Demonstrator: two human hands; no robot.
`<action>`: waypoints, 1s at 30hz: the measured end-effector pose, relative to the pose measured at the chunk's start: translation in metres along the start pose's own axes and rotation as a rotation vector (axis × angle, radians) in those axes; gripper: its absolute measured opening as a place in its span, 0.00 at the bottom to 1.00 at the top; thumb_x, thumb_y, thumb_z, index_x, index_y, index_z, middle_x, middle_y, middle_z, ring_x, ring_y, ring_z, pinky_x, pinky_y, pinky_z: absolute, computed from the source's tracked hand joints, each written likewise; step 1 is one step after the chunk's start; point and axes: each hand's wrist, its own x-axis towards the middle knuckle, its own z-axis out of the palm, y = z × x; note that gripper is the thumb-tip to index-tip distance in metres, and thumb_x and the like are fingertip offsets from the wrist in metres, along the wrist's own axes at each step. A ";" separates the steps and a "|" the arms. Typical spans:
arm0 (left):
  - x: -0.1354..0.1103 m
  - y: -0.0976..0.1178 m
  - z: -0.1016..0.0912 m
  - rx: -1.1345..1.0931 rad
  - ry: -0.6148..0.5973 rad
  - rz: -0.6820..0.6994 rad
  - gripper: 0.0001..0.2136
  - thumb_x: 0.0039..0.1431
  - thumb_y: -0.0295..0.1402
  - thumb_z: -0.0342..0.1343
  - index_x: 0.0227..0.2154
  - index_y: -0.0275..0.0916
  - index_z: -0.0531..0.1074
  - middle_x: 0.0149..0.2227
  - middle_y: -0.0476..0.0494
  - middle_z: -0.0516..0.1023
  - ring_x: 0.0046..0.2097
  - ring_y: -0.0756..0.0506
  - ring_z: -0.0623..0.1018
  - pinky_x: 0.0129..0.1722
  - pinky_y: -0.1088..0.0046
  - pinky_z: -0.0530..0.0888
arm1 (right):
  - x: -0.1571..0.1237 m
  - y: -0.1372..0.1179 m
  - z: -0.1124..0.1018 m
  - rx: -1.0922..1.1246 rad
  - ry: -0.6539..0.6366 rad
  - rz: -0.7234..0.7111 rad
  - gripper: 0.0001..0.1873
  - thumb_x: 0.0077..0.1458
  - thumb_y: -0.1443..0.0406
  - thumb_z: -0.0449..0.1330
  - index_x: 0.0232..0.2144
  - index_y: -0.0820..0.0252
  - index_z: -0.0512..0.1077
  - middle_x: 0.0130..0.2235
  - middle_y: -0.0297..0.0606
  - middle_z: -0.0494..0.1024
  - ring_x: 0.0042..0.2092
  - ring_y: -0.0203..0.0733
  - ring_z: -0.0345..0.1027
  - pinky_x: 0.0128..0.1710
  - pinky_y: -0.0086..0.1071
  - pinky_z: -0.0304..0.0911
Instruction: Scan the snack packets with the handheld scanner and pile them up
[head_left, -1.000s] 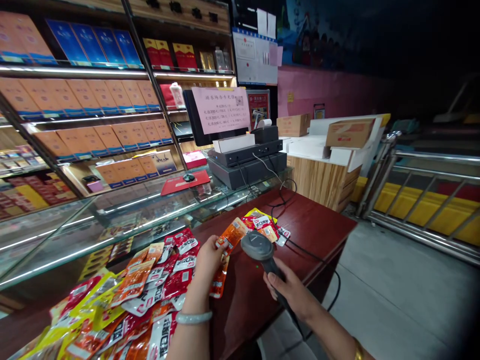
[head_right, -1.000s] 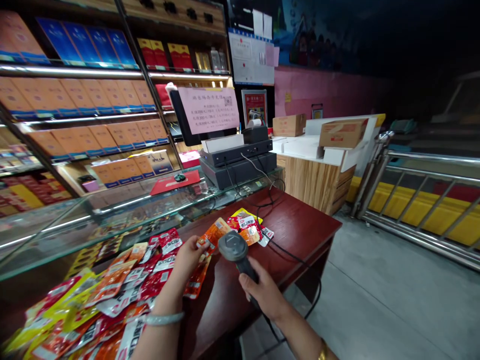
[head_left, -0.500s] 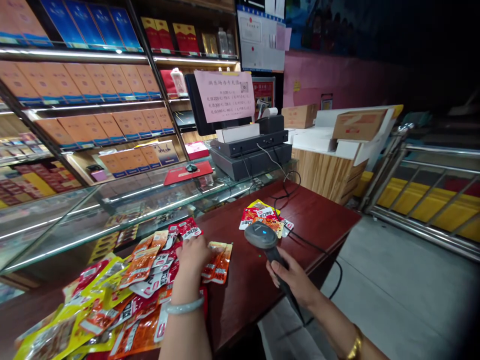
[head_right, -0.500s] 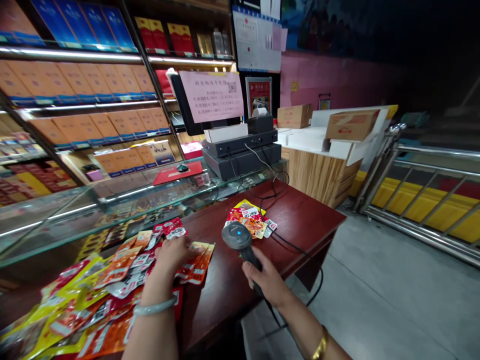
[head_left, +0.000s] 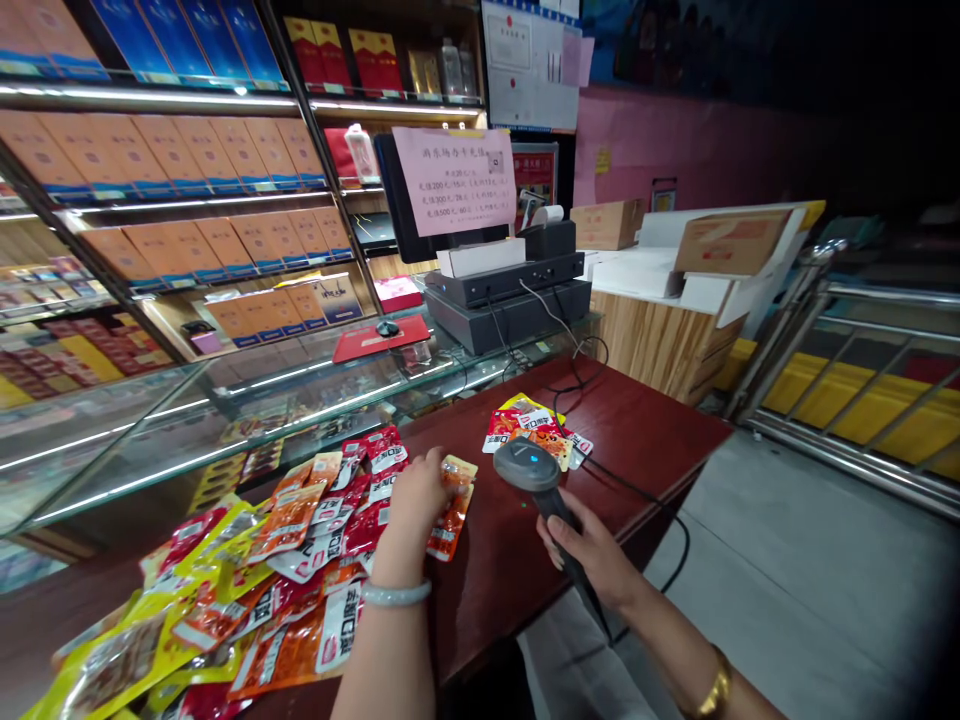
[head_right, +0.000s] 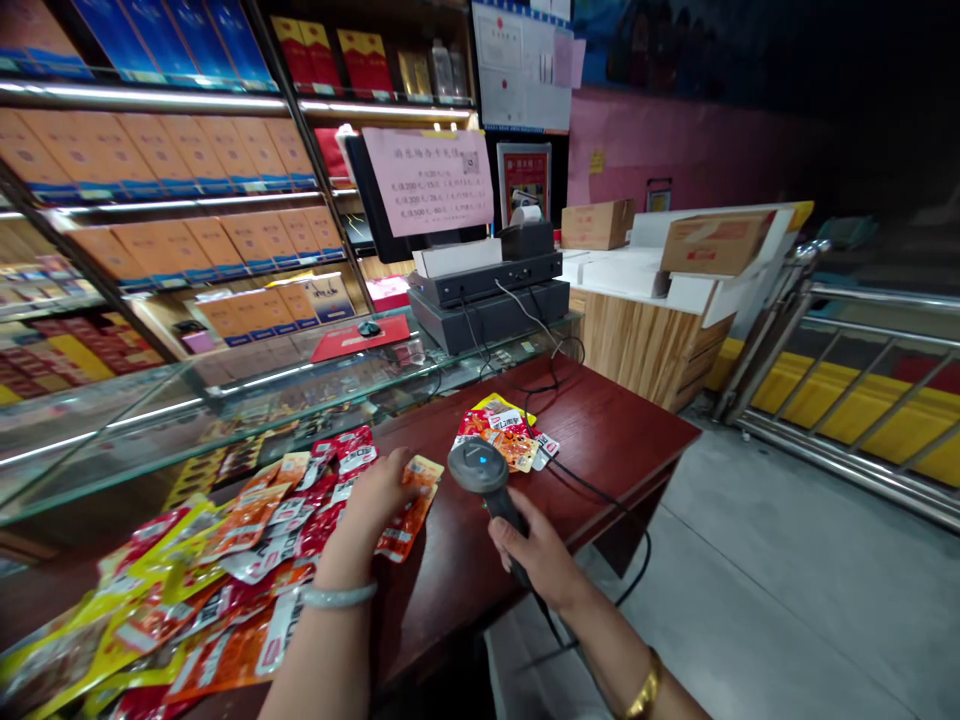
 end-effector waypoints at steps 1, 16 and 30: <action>-0.001 0.002 0.002 -0.004 0.016 0.044 0.31 0.56 0.41 0.64 0.62 0.40 0.68 0.57 0.29 0.78 0.57 0.34 0.78 0.53 0.63 0.71 | 0.000 0.000 0.000 0.003 0.000 -0.004 0.31 0.56 0.42 0.67 0.49 0.57 0.71 0.27 0.25 0.64 0.24 0.32 0.53 0.25 0.30 0.53; -0.001 -0.002 -0.004 0.090 -0.067 0.042 0.33 0.54 0.46 0.64 0.61 0.36 0.72 0.59 0.28 0.77 0.60 0.32 0.76 0.56 0.63 0.70 | 0.000 0.005 -0.002 0.045 0.014 0.043 0.39 0.54 0.41 0.69 0.56 0.59 0.68 0.27 0.25 0.65 0.24 0.32 0.53 0.25 0.28 0.52; 0.008 0.011 0.007 -0.255 0.013 -0.151 0.25 0.58 0.39 0.65 0.53 0.36 0.63 0.47 0.32 0.82 0.48 0.37 0.82 0.41 0.69 0.70 | 0.000 0.017 -0.008 -0.007 0.016 0.039 0.41 0.56 0.41 0.68 0.59 0.59 0.64 0.27 0.25 0.66 0.24 0.32 0.55 0.26 0.30 0.53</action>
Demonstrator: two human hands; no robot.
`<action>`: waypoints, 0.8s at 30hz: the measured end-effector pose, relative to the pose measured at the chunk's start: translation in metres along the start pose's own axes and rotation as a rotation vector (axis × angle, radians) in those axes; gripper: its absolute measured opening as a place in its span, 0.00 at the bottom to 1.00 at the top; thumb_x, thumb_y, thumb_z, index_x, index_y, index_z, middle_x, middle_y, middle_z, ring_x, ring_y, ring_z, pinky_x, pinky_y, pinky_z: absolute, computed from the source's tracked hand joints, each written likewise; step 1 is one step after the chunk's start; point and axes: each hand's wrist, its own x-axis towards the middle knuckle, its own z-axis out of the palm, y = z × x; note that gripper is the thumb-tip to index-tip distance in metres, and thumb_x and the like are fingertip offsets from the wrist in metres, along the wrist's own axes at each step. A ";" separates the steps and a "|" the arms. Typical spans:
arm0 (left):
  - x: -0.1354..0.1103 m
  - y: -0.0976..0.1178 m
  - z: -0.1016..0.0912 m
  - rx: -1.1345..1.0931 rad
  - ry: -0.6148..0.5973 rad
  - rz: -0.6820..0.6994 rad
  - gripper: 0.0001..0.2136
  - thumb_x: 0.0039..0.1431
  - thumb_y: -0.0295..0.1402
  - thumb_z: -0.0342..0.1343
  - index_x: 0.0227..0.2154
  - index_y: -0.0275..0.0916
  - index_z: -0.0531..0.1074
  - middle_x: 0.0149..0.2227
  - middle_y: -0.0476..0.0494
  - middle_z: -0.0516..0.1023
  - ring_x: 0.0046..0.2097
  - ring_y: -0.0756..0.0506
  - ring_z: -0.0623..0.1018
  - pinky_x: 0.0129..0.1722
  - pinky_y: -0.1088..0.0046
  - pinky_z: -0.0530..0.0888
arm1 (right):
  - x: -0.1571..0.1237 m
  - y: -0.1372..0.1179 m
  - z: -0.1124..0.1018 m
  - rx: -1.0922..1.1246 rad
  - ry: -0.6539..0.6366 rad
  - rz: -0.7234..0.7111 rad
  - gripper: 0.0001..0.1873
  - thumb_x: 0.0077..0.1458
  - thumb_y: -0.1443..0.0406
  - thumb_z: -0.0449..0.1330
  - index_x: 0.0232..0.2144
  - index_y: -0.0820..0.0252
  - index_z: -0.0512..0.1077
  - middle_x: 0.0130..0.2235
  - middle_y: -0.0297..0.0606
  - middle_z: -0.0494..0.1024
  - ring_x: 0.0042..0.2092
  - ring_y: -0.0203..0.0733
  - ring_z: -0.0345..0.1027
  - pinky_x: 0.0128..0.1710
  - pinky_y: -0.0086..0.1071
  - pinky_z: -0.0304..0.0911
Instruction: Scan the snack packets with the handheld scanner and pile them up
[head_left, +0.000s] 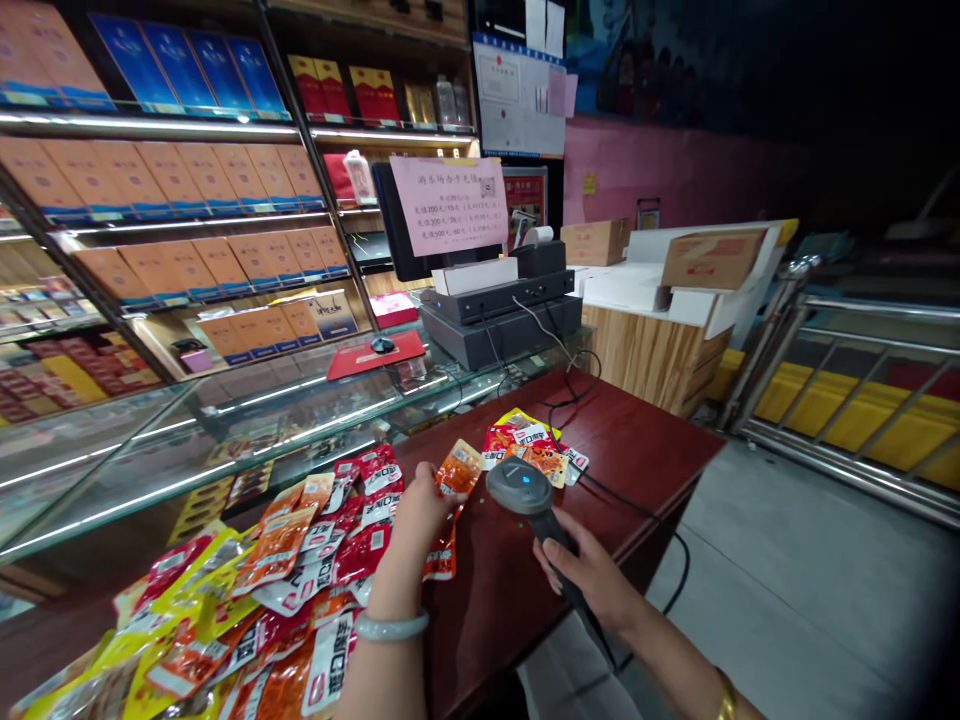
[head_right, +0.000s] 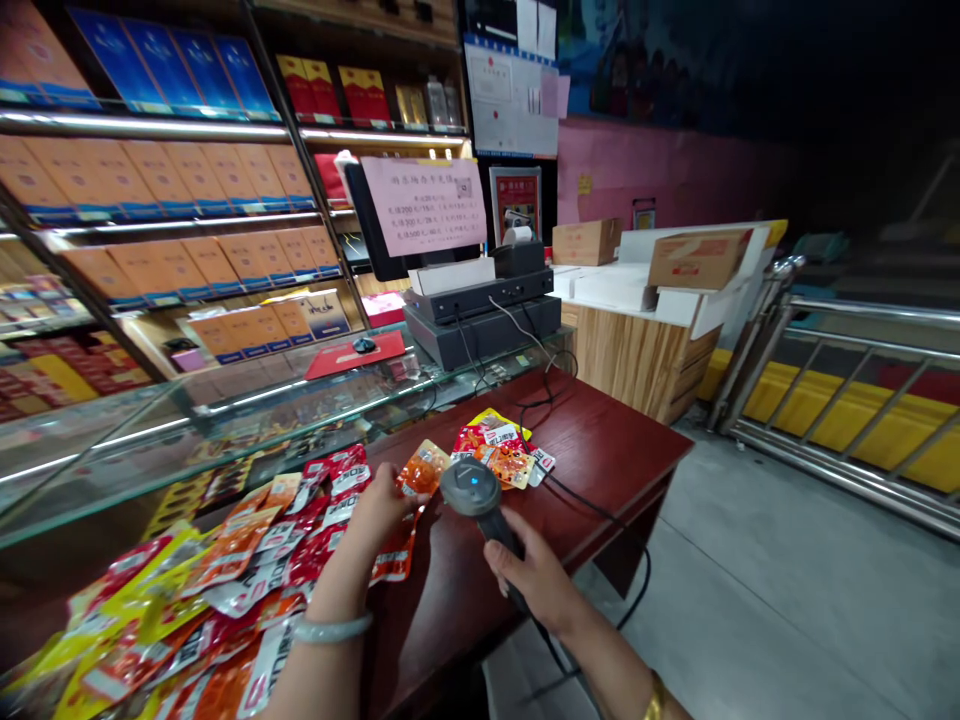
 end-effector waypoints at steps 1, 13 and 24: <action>0.001 0.002 0.001 -0.042 -0.010 0.008 0.23 0.59 0.38 0.65 0.52 0.37 0.63 0.47 0.33 0.82 0.47 0.38 0.82 0.40 0.70 0.69 | 0.000 0.000 0.000 -0.005 -0.006 -0.002 0.40 0.56 0.41 0.67 0.59 0.59 0.64 0.27 0.26 0.66 0.24 0.32 0.56 0.26 0.30 0.53; 0.003 0.005 0.008 -0.131 0.061 0.076 0.22 0.56 0.37 0.66 0.50 0.38 0.64 0.41 0.36 0.83 0.43 0.37 0.83 0.36 0.70 0.68 | 0.001 -0.011 0.006 -0.039 -0.030 -0.023 0.31 0.56 0.39 0.66 0.43 0.57 0.67 0.27 0.25 0.63 0.25 0.32 0.53 0.26 0.30 0.51; 0.009 0.016 0.033 -0.893 -0.114 0.210 0.29 0.54 0.31 0.65 0.60 0.40 0.67 0.51 0.36 0.81 0.47 0.42 0.83 0.47 0.65 0.78 | -0.003 -0.014 0.008 -0.065 -0.008 -0.023 0.41 0.53 0.37 0.66 0.54 0.59 0.66 0.28 0.26 0.65 0.26 0.35 0.55 0.27 0.31 0.54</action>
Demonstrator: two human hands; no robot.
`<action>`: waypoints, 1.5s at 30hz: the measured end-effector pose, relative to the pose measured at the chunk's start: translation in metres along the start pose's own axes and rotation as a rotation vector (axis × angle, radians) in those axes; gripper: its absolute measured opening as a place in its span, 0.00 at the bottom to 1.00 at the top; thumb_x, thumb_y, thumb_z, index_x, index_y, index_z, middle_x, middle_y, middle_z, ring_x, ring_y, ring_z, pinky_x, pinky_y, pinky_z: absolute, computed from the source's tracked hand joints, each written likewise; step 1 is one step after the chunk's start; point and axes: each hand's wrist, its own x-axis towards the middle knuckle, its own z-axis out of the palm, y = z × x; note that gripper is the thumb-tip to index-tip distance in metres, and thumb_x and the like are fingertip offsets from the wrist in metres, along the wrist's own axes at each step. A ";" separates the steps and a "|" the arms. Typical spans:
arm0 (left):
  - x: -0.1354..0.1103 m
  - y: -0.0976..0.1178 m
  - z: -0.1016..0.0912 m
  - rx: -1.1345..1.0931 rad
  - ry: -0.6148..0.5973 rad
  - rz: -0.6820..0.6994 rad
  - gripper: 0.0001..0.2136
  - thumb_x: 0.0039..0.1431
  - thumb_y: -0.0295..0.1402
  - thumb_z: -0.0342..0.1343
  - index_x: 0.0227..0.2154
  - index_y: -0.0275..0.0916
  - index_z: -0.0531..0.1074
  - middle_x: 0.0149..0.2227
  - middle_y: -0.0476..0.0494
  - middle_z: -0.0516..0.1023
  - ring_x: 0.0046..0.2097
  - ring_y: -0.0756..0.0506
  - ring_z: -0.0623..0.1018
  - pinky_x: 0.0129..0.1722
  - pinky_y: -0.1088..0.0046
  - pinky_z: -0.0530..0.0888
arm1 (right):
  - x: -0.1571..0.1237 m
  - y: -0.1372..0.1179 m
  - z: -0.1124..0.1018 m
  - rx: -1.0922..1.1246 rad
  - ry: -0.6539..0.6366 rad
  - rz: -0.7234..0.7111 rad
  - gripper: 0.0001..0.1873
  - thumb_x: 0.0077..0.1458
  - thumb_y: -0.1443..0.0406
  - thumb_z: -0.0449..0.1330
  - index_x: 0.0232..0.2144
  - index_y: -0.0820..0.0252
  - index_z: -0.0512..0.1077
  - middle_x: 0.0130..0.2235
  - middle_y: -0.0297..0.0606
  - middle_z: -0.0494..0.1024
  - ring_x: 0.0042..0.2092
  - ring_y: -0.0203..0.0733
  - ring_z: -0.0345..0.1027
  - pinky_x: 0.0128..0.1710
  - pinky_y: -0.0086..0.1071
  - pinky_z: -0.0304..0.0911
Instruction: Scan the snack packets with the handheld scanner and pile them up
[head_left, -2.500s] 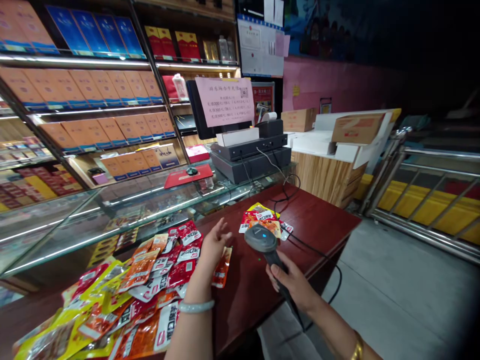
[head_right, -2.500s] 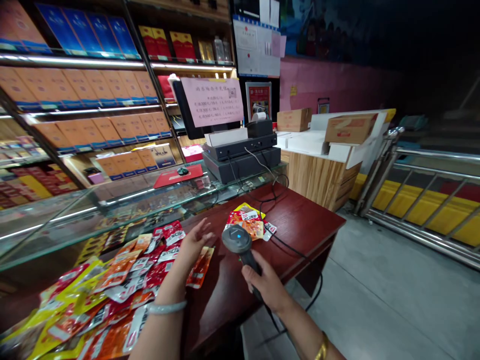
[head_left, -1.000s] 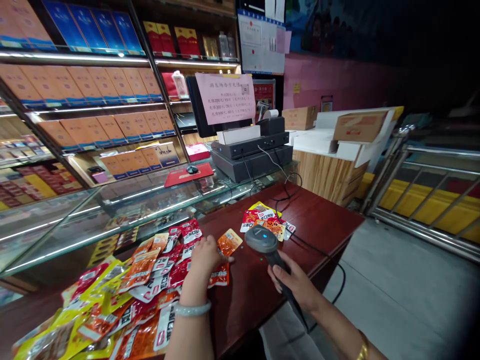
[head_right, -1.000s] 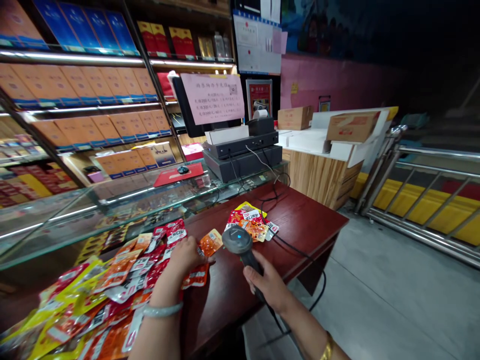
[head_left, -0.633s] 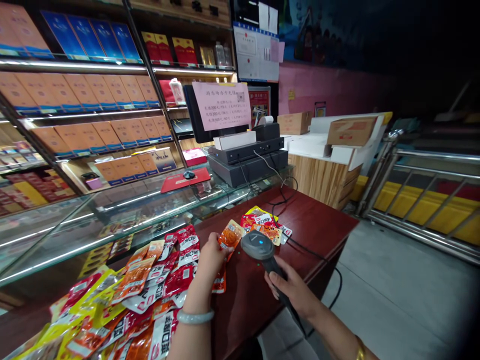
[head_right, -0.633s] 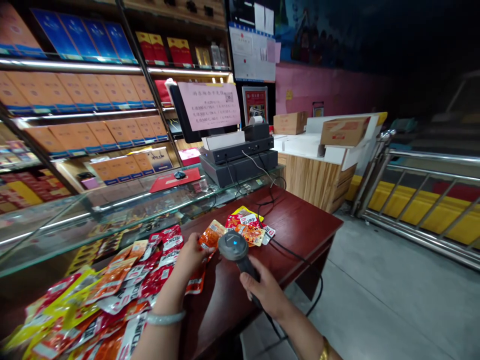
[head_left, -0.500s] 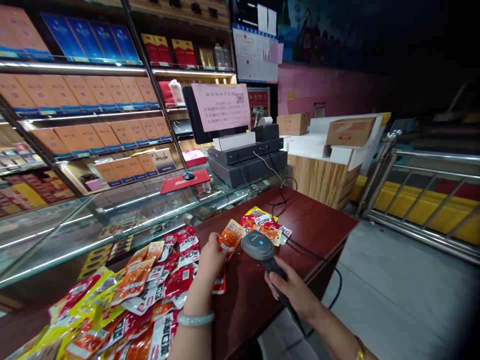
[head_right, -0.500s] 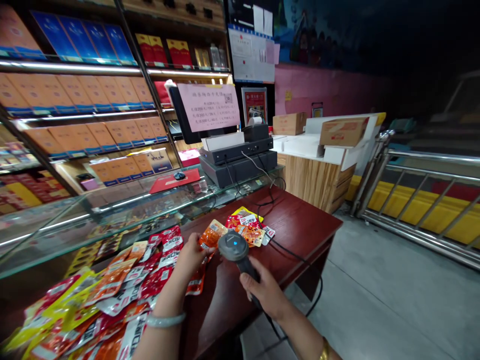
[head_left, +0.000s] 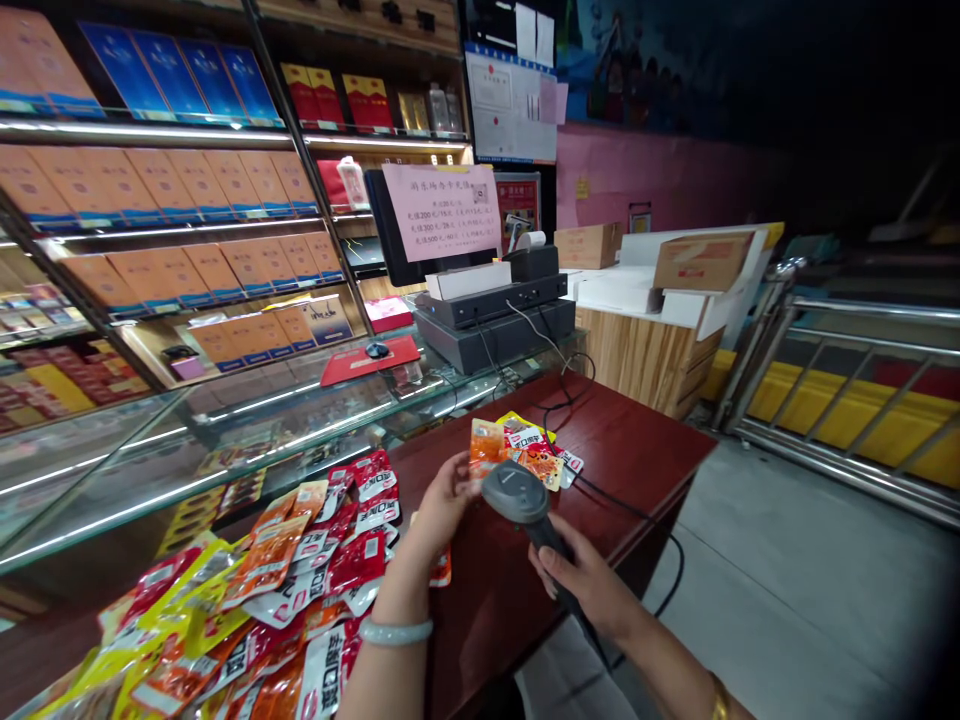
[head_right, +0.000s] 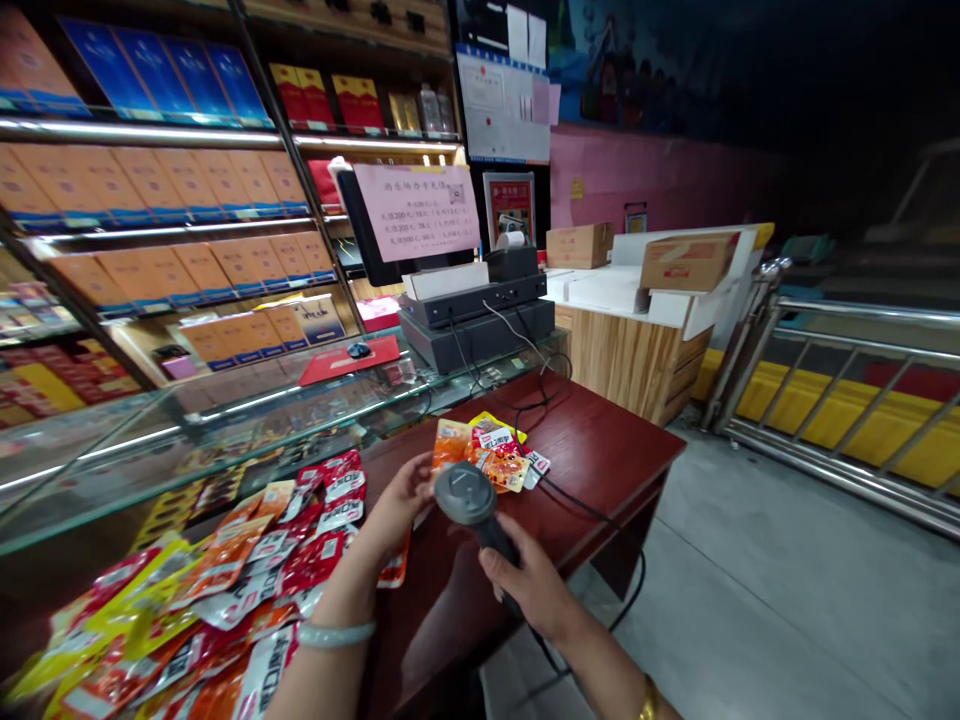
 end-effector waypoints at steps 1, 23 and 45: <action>0.001 -0.001 0.003 -0.071 -0.040 0.011 0.33 0.54 0.30 0.65 0.64 0.41 0.64 0.56 0.35 0.79 0.49 0.43 0.82 0.48 0.65 0.78 | 0.000 0.000 0.000 0.007 0.002 -0.002 0.40 0.53 0.37 0.66 0.54 0.59 0.66 0.27 0.26 0.65 0.26 0.35 0.55 0.27 0.31 0.54; -0.027 0.025 -0.034 1.293 -0.010 -0.143 0.23 0.55 0.46 0.63 0.49 0.37 0.76 0.55 0.28 0.77 0.60 0.29 0.73 0.57 0.54 0.68 | 0.000 -0.003 -0.003 0.024 -0.013 0.000 0.32 0.54 0.39 0.67 0.46 0.58 0.70 0.27 0.26 0.65 0.24 0.33 0.56 0.26 0.31 0.54; -0.081 0.039 -0.032 1.306 -0.055 -0.296 0.22 0.57 0.46 0.64 0.45 0.33 0.74 0.50 0.22 0.80 0.54 0.29 0.80 0.48 0.60 0.73 | -0.001 -0.004 -0.015 0.035 -0.166 0.055 0.34 0.54 0.41 0.69 0.50 0.59 0.70 0.26 0.26 0.67 0.24 0.33 0.56 0.25 0.29 0.53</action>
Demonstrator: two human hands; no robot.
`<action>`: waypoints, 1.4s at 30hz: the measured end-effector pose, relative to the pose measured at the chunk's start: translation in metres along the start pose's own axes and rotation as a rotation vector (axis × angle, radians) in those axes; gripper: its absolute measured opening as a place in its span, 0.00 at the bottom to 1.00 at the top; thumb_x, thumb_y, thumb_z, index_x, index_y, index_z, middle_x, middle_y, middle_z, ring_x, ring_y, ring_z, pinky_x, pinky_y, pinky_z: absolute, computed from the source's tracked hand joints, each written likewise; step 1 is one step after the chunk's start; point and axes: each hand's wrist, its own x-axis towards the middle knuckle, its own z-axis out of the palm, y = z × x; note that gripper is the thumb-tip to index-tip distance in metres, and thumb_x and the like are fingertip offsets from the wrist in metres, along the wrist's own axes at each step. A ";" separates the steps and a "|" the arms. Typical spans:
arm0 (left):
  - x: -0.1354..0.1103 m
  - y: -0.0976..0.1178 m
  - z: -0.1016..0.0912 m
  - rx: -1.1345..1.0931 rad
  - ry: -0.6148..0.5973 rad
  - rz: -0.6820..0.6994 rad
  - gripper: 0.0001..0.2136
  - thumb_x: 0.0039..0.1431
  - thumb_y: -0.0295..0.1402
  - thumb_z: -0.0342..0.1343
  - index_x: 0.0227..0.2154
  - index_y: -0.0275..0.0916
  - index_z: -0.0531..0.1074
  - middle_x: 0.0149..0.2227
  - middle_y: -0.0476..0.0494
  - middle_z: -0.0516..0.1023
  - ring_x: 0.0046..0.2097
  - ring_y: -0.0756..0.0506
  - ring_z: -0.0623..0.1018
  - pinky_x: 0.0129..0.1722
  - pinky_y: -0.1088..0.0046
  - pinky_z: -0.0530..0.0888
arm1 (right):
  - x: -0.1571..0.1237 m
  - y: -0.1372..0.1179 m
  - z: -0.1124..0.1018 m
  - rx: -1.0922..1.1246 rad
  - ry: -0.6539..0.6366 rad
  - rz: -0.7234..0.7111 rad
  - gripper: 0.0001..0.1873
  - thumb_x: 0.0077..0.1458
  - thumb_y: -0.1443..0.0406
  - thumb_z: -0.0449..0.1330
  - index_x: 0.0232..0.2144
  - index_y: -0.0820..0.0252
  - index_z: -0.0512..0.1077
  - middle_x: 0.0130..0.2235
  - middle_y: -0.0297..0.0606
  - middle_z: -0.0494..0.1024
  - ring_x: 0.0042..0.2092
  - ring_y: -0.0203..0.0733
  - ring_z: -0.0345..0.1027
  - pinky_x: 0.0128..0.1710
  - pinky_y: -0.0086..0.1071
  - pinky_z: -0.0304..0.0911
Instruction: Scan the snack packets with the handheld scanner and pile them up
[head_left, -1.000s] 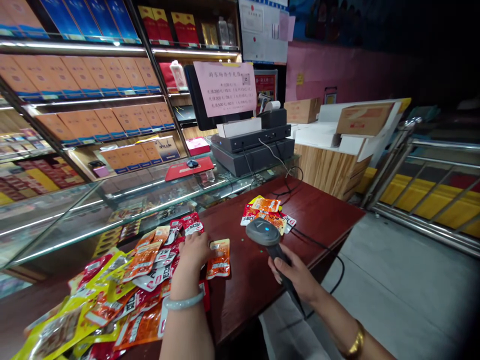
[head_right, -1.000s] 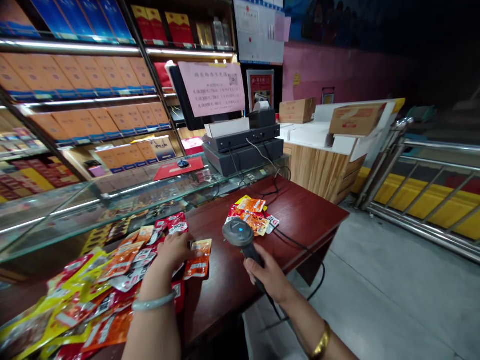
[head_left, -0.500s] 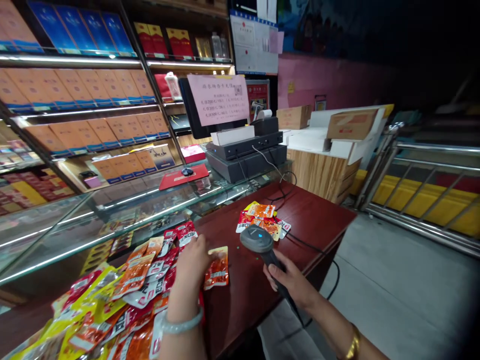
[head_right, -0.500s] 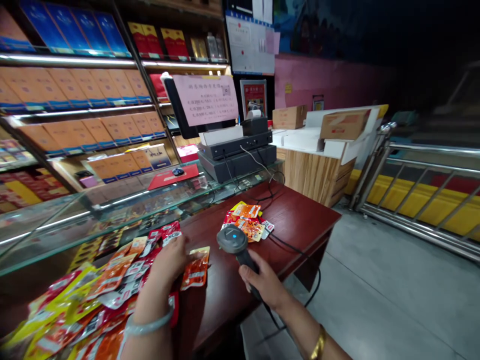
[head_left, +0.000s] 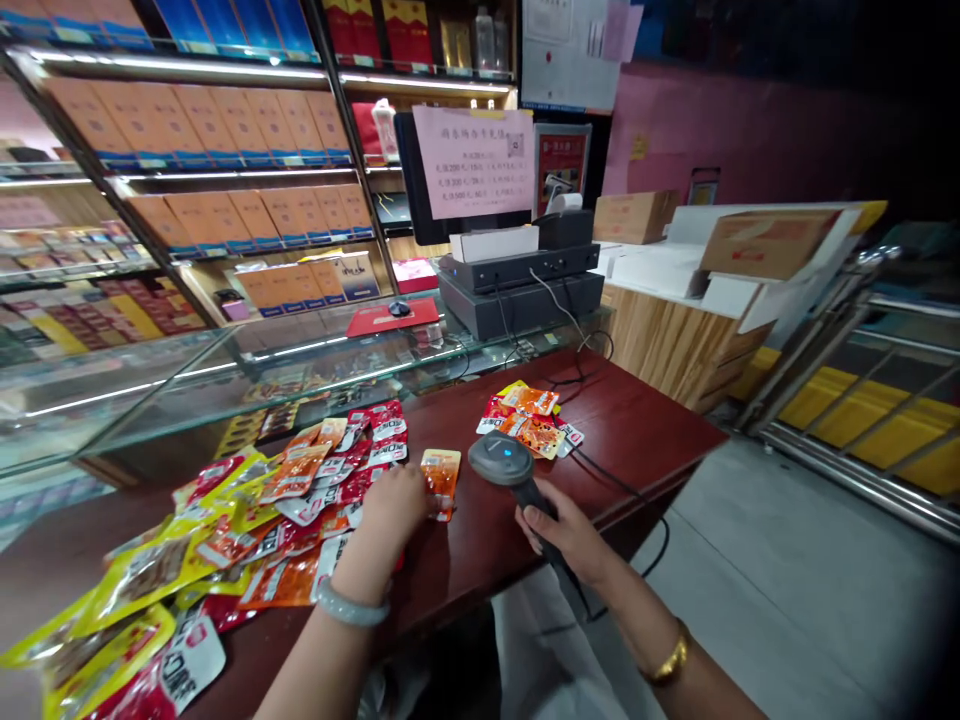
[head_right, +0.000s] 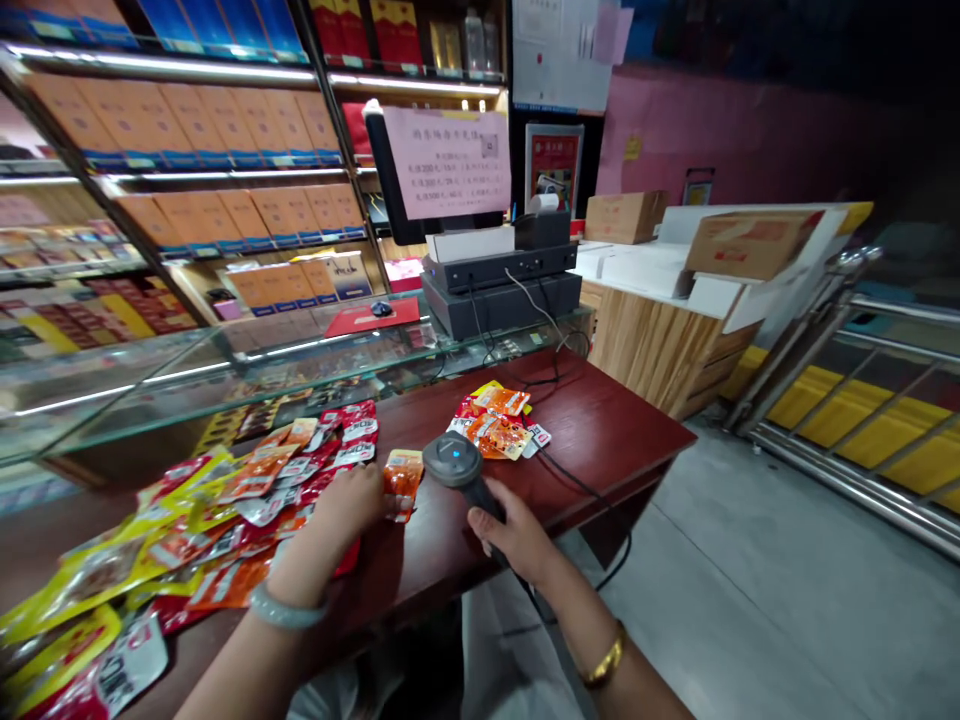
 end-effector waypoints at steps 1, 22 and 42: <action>0.001 0.000 0.002 -0.039 -0.004 0.001 0.22 0.56 0.46 0.65 0.45 0.34 0.74 0.49 0.24 0.81 0.53 0.29 0.80 0.47 0.62 0.73 | -0.001 -0.001 0.000 -0.007 -0.010 0.004 0.34 0.55 0.42 0.69 0.51 0.59 0.69 0.26 0.26 0.67 0.24 0.33 0.56 0.25 0.29 0.52; 0.046 0.044 0.017 -0.764 0.244 0.048 0.16 0.53 0.36 0.67 0.39 0.41 0.67 0.37 0.44 0.82 0.41 0.41 0.82 0.38 0.71 0.72 | -0.008 -0.027 -0.005 -0.049 0.048 -0.109 0.28 0.59 0.42 0.65 0.46 0.57 0.69 0.26 0.25 0.64 0.24 0.34 0.55 0.24 0.29 0.52; 0.108 -0.050 -0.008 -0.057 0.269 -0.133 0.29 0.65 0.48 0.55 0.62 0.31 0.69 0.60 0.19 0.74 0.65 0.26 0.70 0.63 0.46 0.63 | -0.003 -0.016 -0.010 -0.035 0.104 -0.062 0.27 0.57 0.43 0.67 0.43 0.58 0.70 0.26 0.25 0.63 0.24 0.33 0.52 0.24 0.29 0.52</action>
